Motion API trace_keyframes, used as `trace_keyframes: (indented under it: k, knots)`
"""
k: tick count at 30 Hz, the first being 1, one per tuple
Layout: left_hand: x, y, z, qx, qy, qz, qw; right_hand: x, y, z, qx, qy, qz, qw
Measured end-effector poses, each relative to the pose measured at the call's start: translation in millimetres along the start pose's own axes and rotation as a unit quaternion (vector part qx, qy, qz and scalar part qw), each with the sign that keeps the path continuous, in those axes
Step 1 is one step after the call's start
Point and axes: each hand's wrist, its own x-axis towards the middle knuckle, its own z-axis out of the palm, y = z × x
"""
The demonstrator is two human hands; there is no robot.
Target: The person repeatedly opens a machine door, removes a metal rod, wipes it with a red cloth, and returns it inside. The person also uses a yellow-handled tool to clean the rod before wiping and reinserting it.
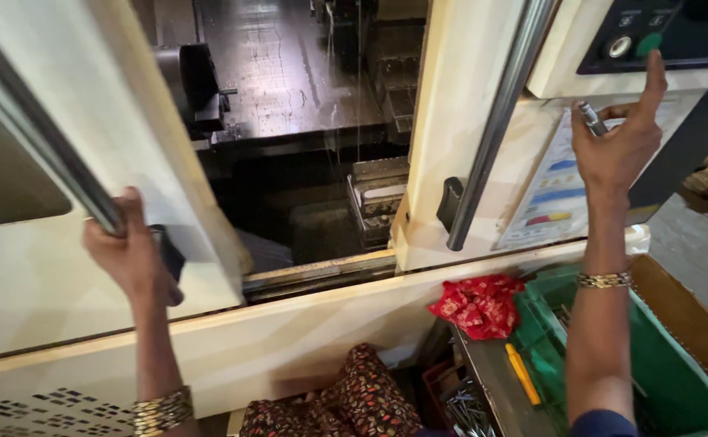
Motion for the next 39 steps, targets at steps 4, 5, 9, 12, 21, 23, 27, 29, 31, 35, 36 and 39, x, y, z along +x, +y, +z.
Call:
trace_keyframes:
  k: [4, 5, 9, 12, 21, 23, 27, 29, 31, 35, 36, 39]
  knots:
    - [-20.7, 10.6, 28.1, -0.023, -0.025, -0.045, 0.998, 6.7, -2.3, -7.6, -0.014, -0.021, -0.039, 0.999]
    - [-25.6, 12.4, 35.5, -0.021, -0.034, -0.037, 0.999, 7.1, -2.0, -11.5, -0.019, -0.029, -0.047, 0.998]
    - [-43.4, 20.4, 62.8, -0.009, -0.054, -0.035, 0.998, 4.9, -3.5, -19.7, -0.05, -0.063, -0.015, 0.997]
    - [-57.1, 27.3, 80.6, -0.031, -0.082, -0.046, 0.995, 5.6, -1.0, -21.2, -0.06, -0.081, 0.001, 0.995]
    - [-89.3, 41.7, 134.3, -0.086, -0.148, -0.016, 0.985, 20.8, 25.4, -32.6, -0.173, -0.155, 0.02, 0.972]
    - [-96.4, 44.1, 144.9, -0.086, -0.161, -0.014, 0.983, 27.0, 26.8, -40.6, -0.164, -0.183, 0.042, 0.968]
    - [-111.2, 51.4, 162.9, -0.111, -0.186, -0.04, 0.975, 26.1, 14.2, -52.0, -0.137, -0.191, 0.048, 0.971]
    - [-118.7, 55.0, 169.2, -0.131, -0.215, -0.071, 0.965, 6.8, -1.9, -47.3, -0.169, -0.258, 0.107, 0.945]
    - [-126.1, 57.9, 174.6, -0.122, -0.215, -0.048, 0.968, -12.9, -12.8, -48.8, -0.166, -0.385, 0.163, 0.893]
    - [-136.0, 63.3, 189.2, -0.116, -0.234, -0.036, 0.965, -81.6, -32.5, -22.0, -0.099, -0.649, 0.174, 0.734]
    - [-139.0, 64.5, 193.8, -0.118, -0.237, -0.035, 0.964, -101.6, -34.2, -15.3, -0.069, -0.679, 0.088, 0.725]
    - [-147.1, 66.6, 206.8, -0.122, -0.246, -0.026, 0.961, -157.6, -34.5, 11.0, -0.039, -0.746, 0.063, 0.661]
